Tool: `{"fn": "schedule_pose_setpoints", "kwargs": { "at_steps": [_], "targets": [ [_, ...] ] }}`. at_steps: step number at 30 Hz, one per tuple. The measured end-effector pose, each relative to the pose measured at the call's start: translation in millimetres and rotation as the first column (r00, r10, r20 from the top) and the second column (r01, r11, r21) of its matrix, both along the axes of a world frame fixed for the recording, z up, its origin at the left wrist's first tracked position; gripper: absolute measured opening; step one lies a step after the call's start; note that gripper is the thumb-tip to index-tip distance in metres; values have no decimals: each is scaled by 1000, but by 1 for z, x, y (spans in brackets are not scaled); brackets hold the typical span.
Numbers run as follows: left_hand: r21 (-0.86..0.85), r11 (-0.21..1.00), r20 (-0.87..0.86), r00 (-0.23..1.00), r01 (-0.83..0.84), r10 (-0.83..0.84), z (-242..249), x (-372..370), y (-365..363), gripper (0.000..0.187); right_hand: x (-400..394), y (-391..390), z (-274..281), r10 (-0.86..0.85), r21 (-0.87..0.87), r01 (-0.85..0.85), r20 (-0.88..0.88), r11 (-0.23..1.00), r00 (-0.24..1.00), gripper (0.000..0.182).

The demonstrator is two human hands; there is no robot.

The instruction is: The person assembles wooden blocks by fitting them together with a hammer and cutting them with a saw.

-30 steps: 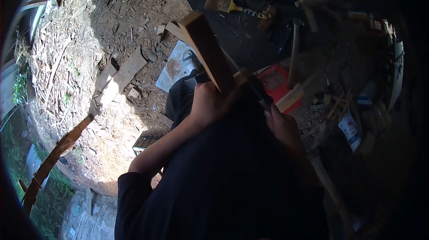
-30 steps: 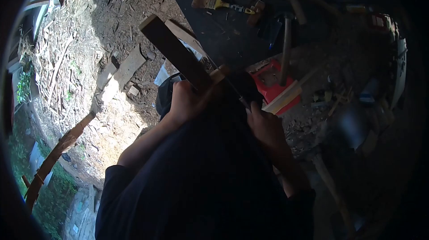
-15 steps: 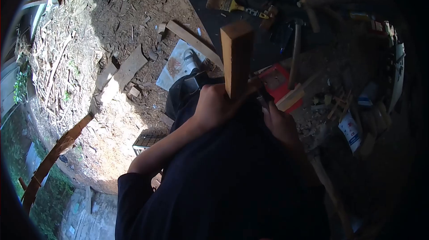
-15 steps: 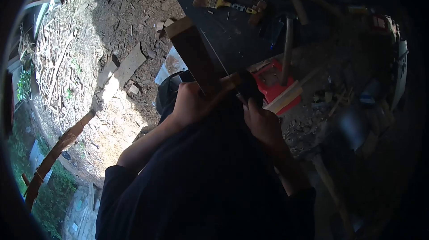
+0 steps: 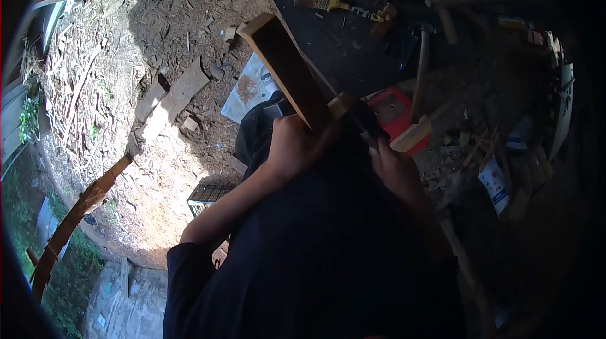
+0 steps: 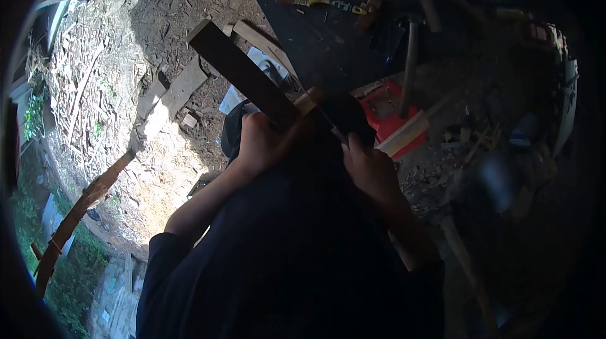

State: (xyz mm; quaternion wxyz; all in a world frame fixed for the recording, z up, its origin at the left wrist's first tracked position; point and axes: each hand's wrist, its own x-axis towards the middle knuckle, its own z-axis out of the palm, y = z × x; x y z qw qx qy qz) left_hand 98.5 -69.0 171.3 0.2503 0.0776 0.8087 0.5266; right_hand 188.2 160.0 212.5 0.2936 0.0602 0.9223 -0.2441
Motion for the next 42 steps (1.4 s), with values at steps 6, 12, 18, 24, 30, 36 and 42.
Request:
{"fn": "schedule_pose_setpoints", "kwargs": {
  "at_steps": [6, 12, 18, 24, 30, 36, 42],
  "targets": [
    [22, 1000, 21, 1000, -22, 21, -5, 3, 6, 22, -34, -8, 2, -37, -107, 35, -21, 994, 999, 21],
    [47, 999, 11, 1000, 19, -19, 3, -1, 8, 19, -30, -3, 9, -59, -103, 58, -3, 993, 998, 22],
    [20, 1000, -126, 992, 21, -18, 5, -4, 8, 19, 7, 15, 11, -86, -129, 87, 10, 988, 996, 21],
    [48, 999, -93, 996, -13, 18, 0, -8, 6, 19, 9, 14, 10, -45, -124, 36, -71, 992, 996, 20],
    [36, 998, -72, 996, 46, -43, 1, -2, 0, 18, 1, 3, 18, -56, -12, 58, 114, 998, 992, 16],
    [59, 997, -186, 982, 57, -45, -1, 9, 13, 17, -14, -3, 2, -35, -69, 38, 35, 997, 999, 22],
    [30, 999, -63, 997, 35, -33, 0, 4, 6, 18, -21, -4, 0, -85, -73, 84, -20, 994, 996, 24]
  ]
}}
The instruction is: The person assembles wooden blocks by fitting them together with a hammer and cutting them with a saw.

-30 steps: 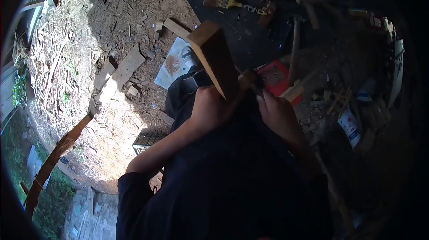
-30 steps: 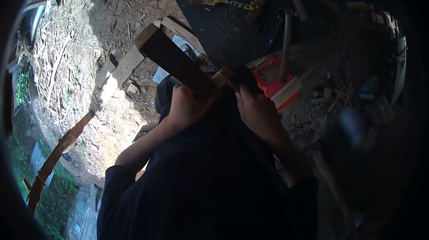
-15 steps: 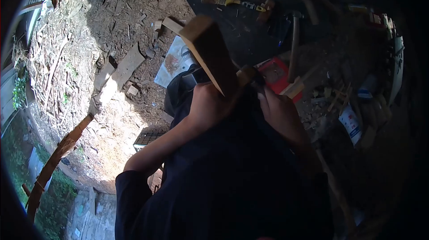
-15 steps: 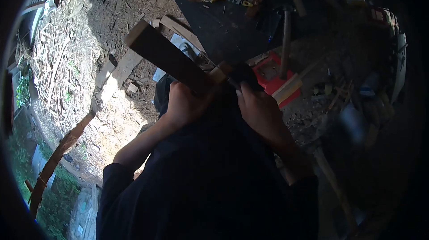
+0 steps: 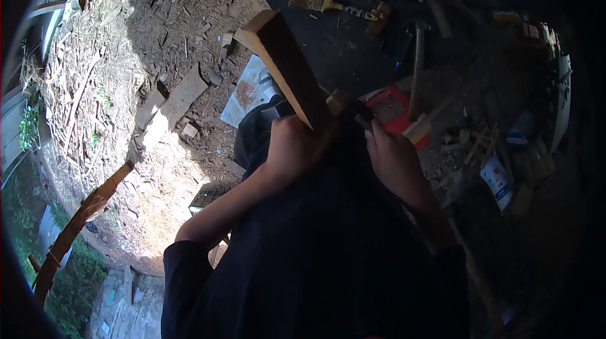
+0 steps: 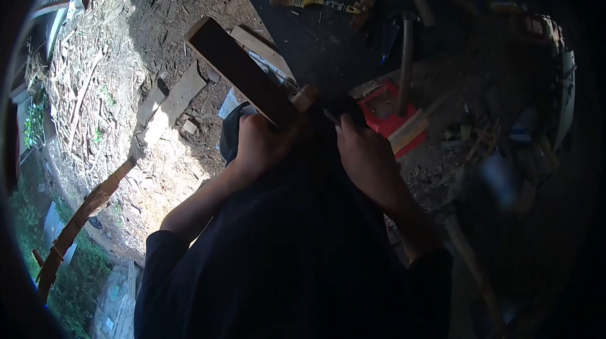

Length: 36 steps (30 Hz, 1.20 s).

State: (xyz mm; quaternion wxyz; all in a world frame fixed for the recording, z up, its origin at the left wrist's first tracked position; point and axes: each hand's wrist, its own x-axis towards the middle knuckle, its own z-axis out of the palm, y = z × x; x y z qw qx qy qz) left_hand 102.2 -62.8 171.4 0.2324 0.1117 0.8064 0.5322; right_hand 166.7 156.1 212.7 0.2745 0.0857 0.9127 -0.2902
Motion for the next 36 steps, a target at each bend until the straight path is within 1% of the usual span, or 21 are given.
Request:
{"fn": "schedule_pose_setpoints", "kwargs": {
  "at_steps": [1, 3, 5, 8, 9, 11, 13, 14, 15, 17, 18, 20, 23, 24, 26, 28, 29, 30, 32, 35, 36],
  "targets": [
    [-7, 1000, 67, 997, -24, 24, 1, 0, -4, 19, 8, -1, 1, 27, 28, -27, -9, 999, 1000, 20],
    [-27, 999, 16, 1000, -23, 24, 4, 7, -7, 21, 35, -1, 12, 69, 92, -68, -14, 993, 998, 16],
    [0, 997, 4, 997, -76, 76, -2, 7, -10, 22, 35, 8, 17, 62, 30, -61, -31, 998, 998, 16],
    [-31, 999, -86, 996, -18, 15, 10, 10, -1, 22, 9, -4, 17, 48, -5, -48, 11, 999, 999, 17],
    [-32, 999, -47, 999, -22, 20, 7, 15, -1, 22, -2, -8, 16, 66, -9, -66, 31, 998, 997, 17],
    [-43, 999, -3, 1000, -21, 21, 1, 9, -8, 21, 45, 11, 13, 94, 7, -94, -87, 996, 992, 18],
    [8, 999, -114, 992, -45, 46, 6, 3, -3, 20, 28, 9, 16, 90, -10, -91, -85, 996, 992, 18],
    [37, 999, -141, 989, -27, 32, 9, 10, -1, 20, 11, -1, 17, 35, -29, -34, 7, 999, 999, 19],
    [27, 999, -70, 997, -18, 20, 6, 12, 0, 19, -1, -6, 21, -17, -38, 20, 89, 999, 996, 23],
    [-25, 999, 56, 998, -37, 38, 2, 7, -9, 18, 21, 3, 19, -6, -27, 12, 191, 1000, 982, 22],
    [-3, 998, 27, 998, -55, 55, 3, 7, -10, 18, 26, 5, 21, -13, -15, 16, 233, 1000, 972, 22],
    [52, 993, -52, 992, -110, 112, 2, 7, -8, 18, 19, 8, 21, 22, -31, -20, 75, 999, 997, 18],
    [7, 1000, -46, 999, 8, -8, 4, 9, -1, 18, 14, 0, 18, 22, -28, -21, 41, 999, 999, 19],
    [-4, 1000, -8, 1000, -16, 16, 1, 11, -5, 19, 1, -5, 12, 42, -34, -41, 26, 999, 999, 19],
    [-13, 999, 62, 997, -41, 41, -6, 8, -12, 19, 49, 13, 3, 51, -35, -58, -166, 998, 985, 19],
    [33, 999, -127, 991, -33, 37, 6, 3, -1, 20, 31, 11, 8, 67, -44, -77, -202, 996, 977, 18],
    [60, 998, -190, 982, 3, 9, 12, 10, 4, 20, 13, 3, 13, 42, -52, -48, -113, 997, 993, 18],
    [41, 999, -98, 995, 17, -13, 11, 13, 6, 20, -2, -2, 18, 33, -57, -35, -38, 998, 999, 17],
    [-22, 999, 66, 997, 34, -32, 10, 5, -5, 20, 34, 4, 15, 44, -9, -44, 3, 999, 999, 17],
    [15, 999, -45, 999, -30, 30, -1, 9, -10, 19, 22, 8, 16, 48, -5, -48, -37, 999, 998, 16],
    [27, 1000, -29, 1000, -5, 5, 2, 13, -10, 19, 25, 3, 20, 23, -26, -24, -36, 999, 999, 17]
  ]
}}
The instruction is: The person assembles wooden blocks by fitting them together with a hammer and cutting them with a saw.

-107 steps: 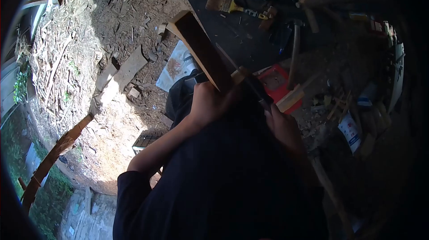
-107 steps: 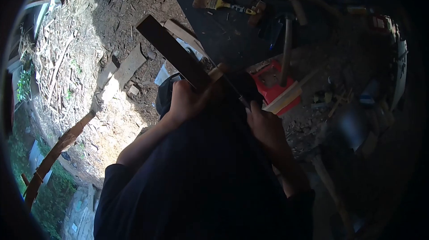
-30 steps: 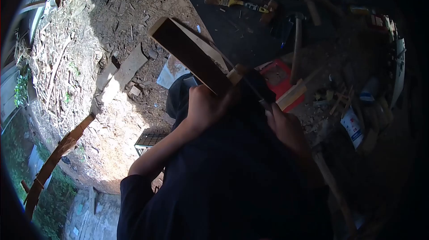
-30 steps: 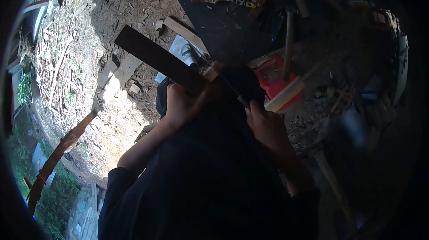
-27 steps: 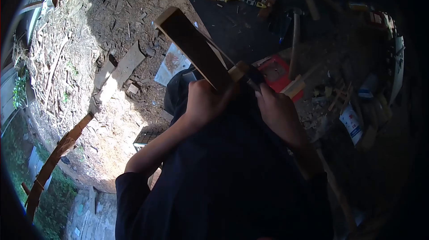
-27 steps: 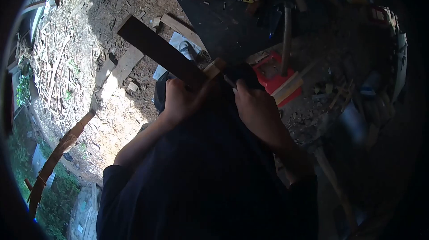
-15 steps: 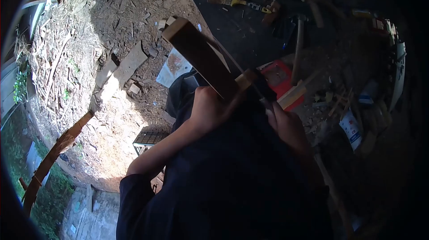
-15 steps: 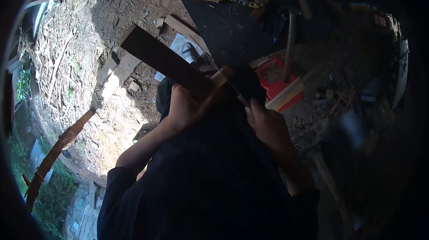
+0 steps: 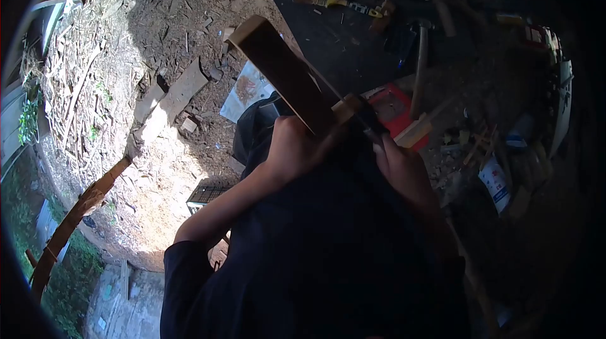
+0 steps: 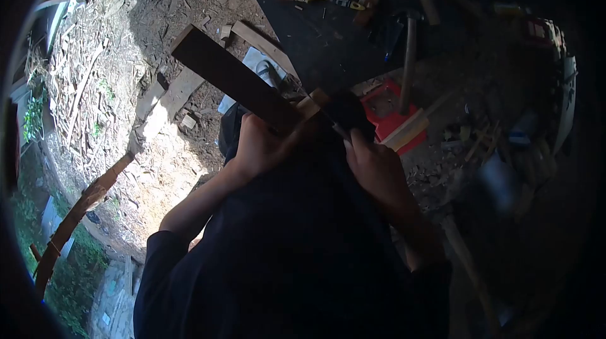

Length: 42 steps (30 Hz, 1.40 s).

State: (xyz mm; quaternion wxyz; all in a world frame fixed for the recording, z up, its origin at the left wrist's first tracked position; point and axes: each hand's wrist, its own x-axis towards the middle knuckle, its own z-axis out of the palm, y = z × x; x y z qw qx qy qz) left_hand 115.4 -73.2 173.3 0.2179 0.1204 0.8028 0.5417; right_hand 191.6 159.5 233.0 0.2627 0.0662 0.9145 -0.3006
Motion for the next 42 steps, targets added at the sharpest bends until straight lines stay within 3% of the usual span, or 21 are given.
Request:
{"fn": "schedule_pose_setpoints", "kwargs": {
  "at_steps": [3, 5, 6, 8, 9, 11, 14, 17, 20, 23, 26, 29, 30, 33, 36, 39, 42],
  "targets": [
    [17, 1000, 31, 1000, -4, 4, 2, 0, -2, 18, -14, -9, -8, 59, -12, -58, 23, 998, 998, 17],
    [16, 997, 70, 995, -75, 74, 0, -2, -1, 19, 30, 9, -15, 56, -2, -56, -61, 998, 997, 17],
    [4, 998, -28, 998, -60, 60, 3, -6, 3, 19, 41, 18, -21, 67, 2, -67, -115, 998, 991, 17],
    [-30, 999, -165, 986, 18, -23, 13, 3, 11, 19, -6, -2, -9, 48, -26, -49, -47, 998, 998, 17],
    [-27, 1000, -98, 995, 17, -20, 10, 6, 11, 19, -22, -7, -5, 49, -37, -49, -14, 998, 999, 17],
    [-40, 999, 22, 1000, 2, -1, 4, 3, 2, 18, 22, 4, -14, 53, -20, -53, 3, 998, 999, 17],
    [15, 997, -101, 992, -73, 74, -2, 5, 2, 17, 9, 9, -18, 62, 3, -62, -51, 998, 997, 18],
    [-4, 1000, -29, 1000, 11, -11, 6, 5, 6, 18, -3, -3, -15, 36, -10, -36, 3, 999, 999, 17],
    [-10, 998, 17, 998, -63, 63, -5, 4, -4, 19, 13, 5, -14, 50, 33, -51, 4, 998, 999, 17],
    [22, 1000, -96, 995, -21, 23, 1, 8, 6, 19, 16, 3, -8, 3, -35, -4, -19, 999, 1000, 16],
    [37, 999, -53, 998, -19, 21, 2, 6, -7, 42, -12, -11, -14, -1, -89, -6, -75, 996, 997, 16],
    [-76, 986, -307, 938, 147, -163, -1, 12, -11, 54, 13, -9, -12, -64, -155, 34, -191, 987, 980, 18],
    [-19, 991, -214, 968, 131, -132, 9, 6, -4, 55, 14, -11, -11, -82, -175, 45, -209, 984, 974, 19],
    [-94, 969, 16, 974, 227, -227, 41, -19, -11, 49, 4, -18, -9, -123, -216, 68, -254, 974, 959, 19],
    [-71, 988, -43, 989, 135, -139, 41, -14, -14, 49, -5, -27, -5, -153, -259, 76, -293, 963, 944, 17],
    [-71, 991, 76, 991, 113, -107, 58, -20, -13, 52, -5, -33, -8, -198, -273, 93, -392, 958, 898, 14],
    [-125, 991, -309, 951, -57, 15, 31, 0, -14, 55, -16, -28, 2, -319, -284, 216, -393, 934, 863, 12]
  ]
}}
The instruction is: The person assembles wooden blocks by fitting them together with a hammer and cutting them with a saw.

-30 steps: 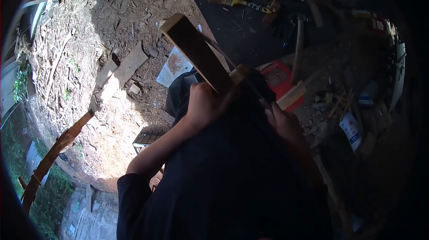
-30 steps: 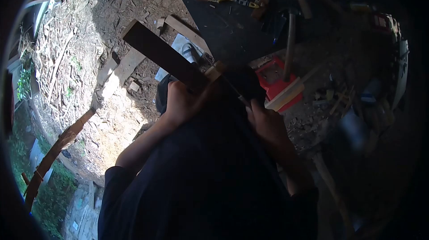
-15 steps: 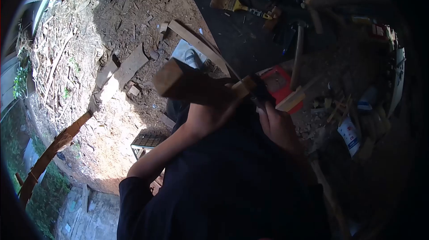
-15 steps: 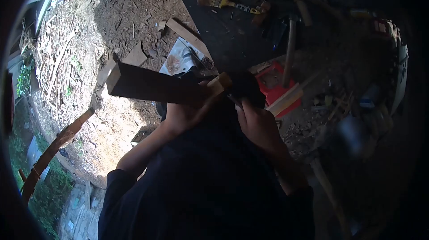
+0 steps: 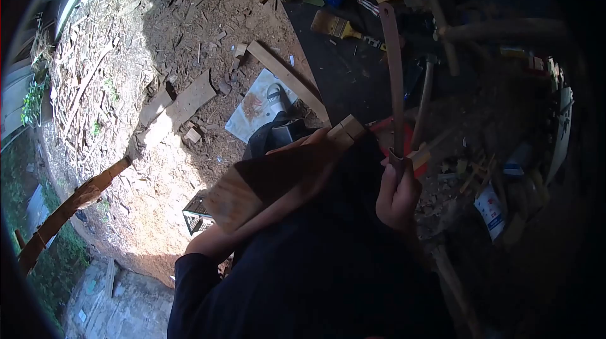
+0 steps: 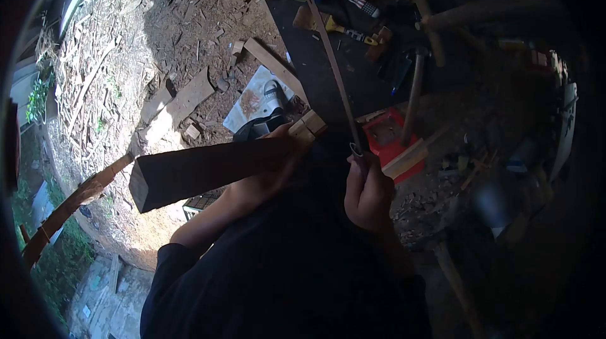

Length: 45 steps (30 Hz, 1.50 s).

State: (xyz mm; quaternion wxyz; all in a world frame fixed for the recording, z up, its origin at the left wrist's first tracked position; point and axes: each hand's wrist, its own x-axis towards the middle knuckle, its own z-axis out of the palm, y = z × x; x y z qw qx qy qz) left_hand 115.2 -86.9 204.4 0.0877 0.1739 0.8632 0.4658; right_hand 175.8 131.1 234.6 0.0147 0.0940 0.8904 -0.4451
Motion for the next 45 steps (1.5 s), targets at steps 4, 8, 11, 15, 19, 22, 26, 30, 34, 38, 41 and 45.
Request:
{"fn": "schedule_pose_setpoints", "kwargs": {
  "at_steps": [4, 8, 11, 15, 19, 22, 26, 30, 34, 38, 41, 45],
  "targets": [
    [198, 978, 199, 975, 60, -100, -7, -2, -15, 58, -21, 5, 3, -170, -243, 156, -38, 957, 985, 9],
    [195, 979, 326, 938, 58, -120, 21, -16, -9, 56, -32, 3, 1, -126, -272, 99, -84, 957, 989, 10],
    [152, 987, 263, 960, 50, -90, 28, -17, -11, 54, -37, 2, 8, -63, -344, 46, -38, 938, 997, 18],
    [139, 989, 79, 995, 53, -64, 21, -16, -10, 56, -41, 1, 1, -8, -489, 2, -11, 872, 1000, 25],
    [113, 986, 130, 982, 124, -138, 30, -20, -13, 57, -46, -1, 0, 43, -535, -44, -14, 844, 999, 31],
    [134, 979, 108, 980, 153, -167, 22, -19, -17, 58, -48, 1, -1, 79, -547, -78, -22, 834, 997, 35],
    [291, 952, 304, 935, 94, -185, 24, -22, -22, 51, -57, 2, -9, 105, -593, -148, -107, 792, 989, 33],
    [540, 839, 539, 794, -72, -279, 35, -42, -16, 57, -70, 6, -24, 187, -515, -301, -262, 803, 947, 20],
    [517, 728, 840, 432, -450, -329, 41, -49, -13, 96, -80, 1, -19, 62, -470, -148, -193, 870, 979, 21],
    [754, 635, 605, 553, -167, -573, -15, -56, -51, 115, -85, -4, -20, -102, -648, 81, 5, 758, 995, 28],
    [295, 954, 293, 956, -59, -31, 13, -63, -42, 119, -84, 3, -25, -33, -569, 78, 89, 818, 996, 30],
    [234, 966, -54, 993, 111, -101, 27, -74, -22, 116, -84, -7, -17, -54, -625, 78, 58, 777, 997, 33]
  ]
}}
